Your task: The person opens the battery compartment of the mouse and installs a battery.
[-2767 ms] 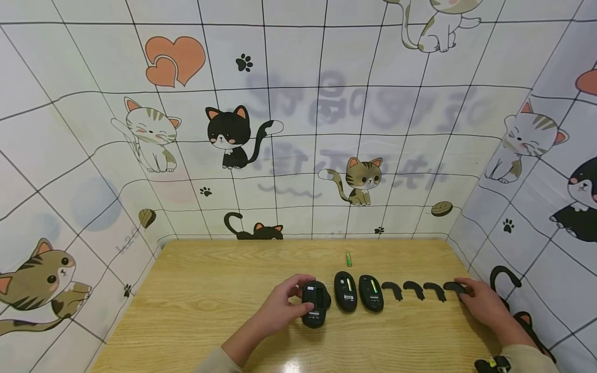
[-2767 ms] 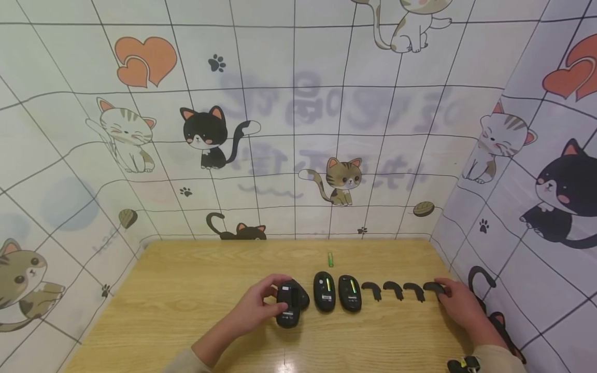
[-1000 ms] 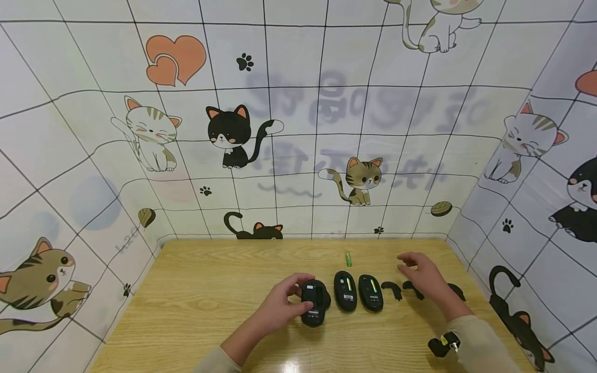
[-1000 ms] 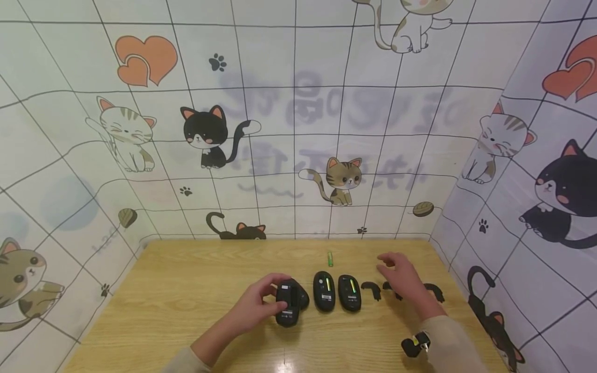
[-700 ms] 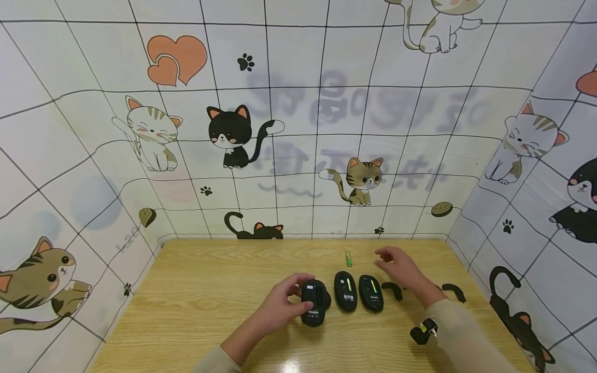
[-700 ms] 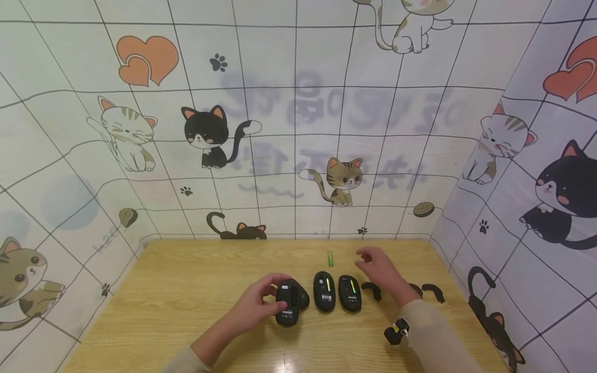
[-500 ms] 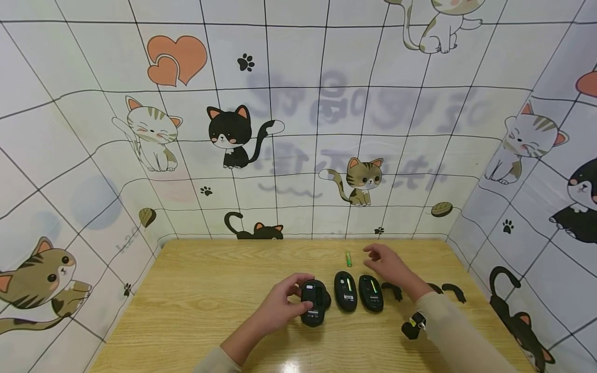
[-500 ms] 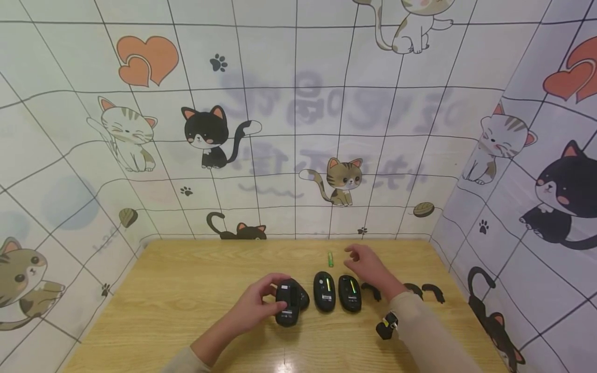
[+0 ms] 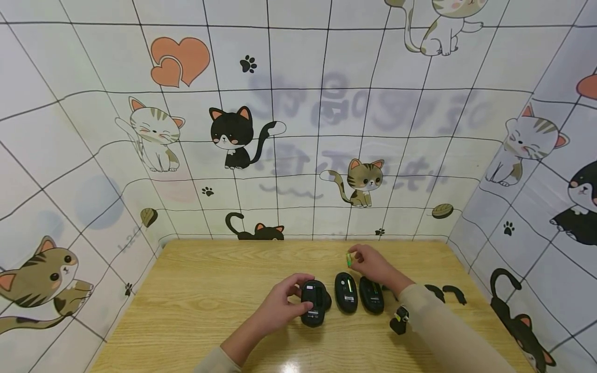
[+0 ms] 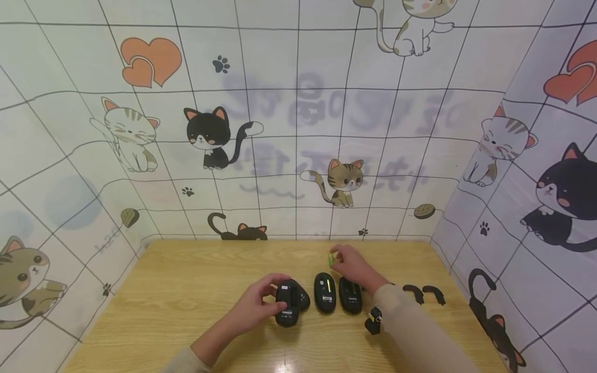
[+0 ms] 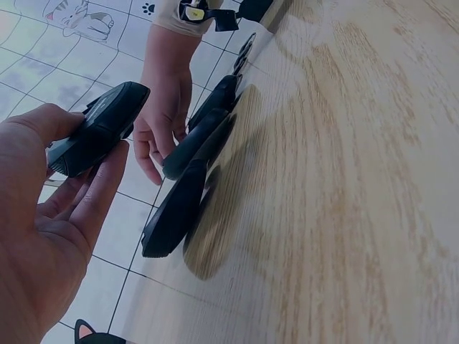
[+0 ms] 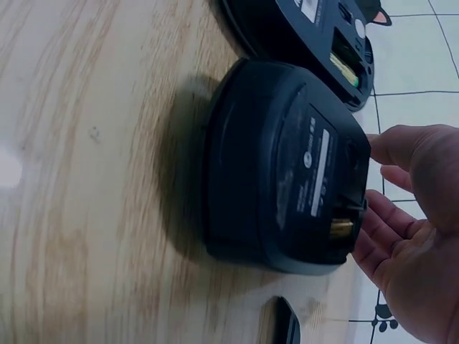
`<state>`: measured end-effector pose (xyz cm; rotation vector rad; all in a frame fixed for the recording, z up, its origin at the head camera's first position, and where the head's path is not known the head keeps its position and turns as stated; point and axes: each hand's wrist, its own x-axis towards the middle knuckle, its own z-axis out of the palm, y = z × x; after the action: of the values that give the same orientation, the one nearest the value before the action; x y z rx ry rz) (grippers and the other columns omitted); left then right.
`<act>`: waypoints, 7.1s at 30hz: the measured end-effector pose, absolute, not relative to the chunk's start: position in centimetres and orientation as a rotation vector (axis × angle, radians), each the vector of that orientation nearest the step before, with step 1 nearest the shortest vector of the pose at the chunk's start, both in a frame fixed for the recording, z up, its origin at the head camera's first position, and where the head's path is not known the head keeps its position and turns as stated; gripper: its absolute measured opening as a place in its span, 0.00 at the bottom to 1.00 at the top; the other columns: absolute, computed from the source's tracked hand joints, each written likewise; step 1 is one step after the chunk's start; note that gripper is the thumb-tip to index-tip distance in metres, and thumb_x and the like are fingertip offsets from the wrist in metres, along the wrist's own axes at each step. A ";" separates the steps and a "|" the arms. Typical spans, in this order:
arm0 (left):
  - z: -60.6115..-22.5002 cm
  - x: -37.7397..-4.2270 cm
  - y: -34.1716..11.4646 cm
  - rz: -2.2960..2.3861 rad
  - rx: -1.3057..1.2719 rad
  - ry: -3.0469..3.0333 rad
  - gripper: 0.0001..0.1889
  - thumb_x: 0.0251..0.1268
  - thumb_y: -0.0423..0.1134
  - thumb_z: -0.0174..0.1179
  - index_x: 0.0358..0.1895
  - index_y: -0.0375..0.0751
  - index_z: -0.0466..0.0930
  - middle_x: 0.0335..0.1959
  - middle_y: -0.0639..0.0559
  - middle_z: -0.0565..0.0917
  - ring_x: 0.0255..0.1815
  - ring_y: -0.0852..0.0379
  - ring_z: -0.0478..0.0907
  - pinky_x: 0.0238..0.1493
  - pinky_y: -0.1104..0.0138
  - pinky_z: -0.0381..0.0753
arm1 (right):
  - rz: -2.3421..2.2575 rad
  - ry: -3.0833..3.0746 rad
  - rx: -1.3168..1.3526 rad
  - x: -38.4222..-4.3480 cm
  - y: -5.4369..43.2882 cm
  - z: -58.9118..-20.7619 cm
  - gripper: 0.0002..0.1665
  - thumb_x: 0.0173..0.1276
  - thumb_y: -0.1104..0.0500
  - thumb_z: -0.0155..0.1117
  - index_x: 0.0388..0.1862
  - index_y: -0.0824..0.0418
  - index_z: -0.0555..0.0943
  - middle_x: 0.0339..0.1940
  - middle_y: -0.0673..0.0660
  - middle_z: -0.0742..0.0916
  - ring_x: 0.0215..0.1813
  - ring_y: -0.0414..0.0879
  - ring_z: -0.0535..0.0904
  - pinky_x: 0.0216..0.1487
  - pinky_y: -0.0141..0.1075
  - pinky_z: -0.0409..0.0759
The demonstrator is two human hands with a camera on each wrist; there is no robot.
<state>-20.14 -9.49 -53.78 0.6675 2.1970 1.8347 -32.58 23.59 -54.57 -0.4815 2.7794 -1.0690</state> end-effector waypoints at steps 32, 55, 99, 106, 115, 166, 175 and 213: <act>-53.6 -20.1 -9.7 1.829 0.648 2.203 0.28 0.75 0.30 0.73 0.75 0.45 0.79 0.63 0.47 0.80 0.53 0.46 0.85 0.47 0.63 0.92 | -0.978 2.758 -0.451 -34.6 23.3 -55.6 0.30 0.69 0.64 0.81 0.66 0.69 0.81 0.51 0.61 0.83 0.53 0.54 0.82 0.55 0.52 0.85; -53.8 -20.1 -9.4 1.832 0.658 2.209 0.29 0.73 0.30 0.73 0.74 0.47 0.79 0.64 0.48 0.81 0.54 0.42 0.85 0.46 0.63 0.92 | -1.319 2.736 -0.566 -31.7 22.2 -52.8 0.29 0.74 0.65 0.78 0.68 0.63 0.76 0.53 0.58 0.84 0.53 0.52 0.85 0.51 0.44 0.85; -53.8 -20.1 -9.3 1.887 0.645 2.174 0.27 0.75 0.33 0.74 0.73 0.52 0.80 0.62 0.46 0.80 0.53 0.46 0.85 0.45 0.62 0.93 | -1.409 2.501 -1.003 -21.4 15.8 -49.0 0.28 0.74 0.58 0.80 0.68 0.45 0.80 0.63 0.46 0.84 0.56 0.50 0.82 0.51 0.42 0.86; -53.8 -20.1 -9.2 1.902 0.645 2.162 0.27 0.74 0.32 0.74 0.72 0.54 0.81 0.61 0.46 0.80 0.53 0.40 0.85 0.45 0.62 0.93 | -1.463 2.494 -1.020 -21.3 15.9 -49.4 0.24 0.74 0.59 0.80 0.62 0.46 0.79 0.62 0.49 0.83 0.57 0.52 0.82 0.50 0.41 0.86; -53.8 -20.2 -9.1 1.909 0.650 2.167 0.27 0.75 0.33 0.74 0.73 0.52 0.80 0.63 0.47 0.80 0.55 0.39 0.85 0.45 0.63 0.92 | -1.542 2.502 -1.003 -21.1 15.4 -49.5 0.10 0.74 0.59 0.79 0.48 0.48 0.87 0.59 0.50 0.85 0.58 0.48 0.82 0.57 0.42 0.84; -53.1 -20.0 -8.6 1.945 0.627 2.208 0.28 0.71 0.32 0.76 0.72 0.49 0.81 0.64 0.47 0.83 0.53 0.50 0.83 0.45 0.64 0.92 | -1.833 2.307 -0.445 -20.5 14.3 -50.1 0.15 0.75 0.71 0.71 0.57 0.62 0.82 0.54 0.59 0.88 0.54 0.54 0.83 0.53 0.35 0.85; -53.1 -20.0 -8.7 1.953 0.597 2.200 0.29 0.71 0.30 0.75 0.72 0.52 0.81 0.63 0.49 0.83 0.54 0.50 0.83 0.45 0.63 0.92 | -1.833 2.348 -0.469 -20.5 14.1 -50.1 0.16 0.74 0.72 0.72 0.57 0.61 0.82 0.50 0.59 0.88 0.54 0.53 0.82 0.54 0.34 0.85; -54.2 -20.4 -12.0 1.889 0.651 1.989 0.52 0.65 0.26 0.78 0.89 0.50 0.60 0.82 0.45 0.66 0.64 0.45 0.85 0.56 0.57 0.92 | -1.262 2.599 -0.931 -20.8 14.0 -51.7 0.63 0.62 0.40 0.89 0.86 0.61 0.67 0.71 0.48 0.76 0.64 0.46 0.80 0.66 0.55 0.85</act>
<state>-20.40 -12.03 -54.17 0.6506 1.9888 1.8886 -20.84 14.05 -51.75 -0.9314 2.5994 -1.2620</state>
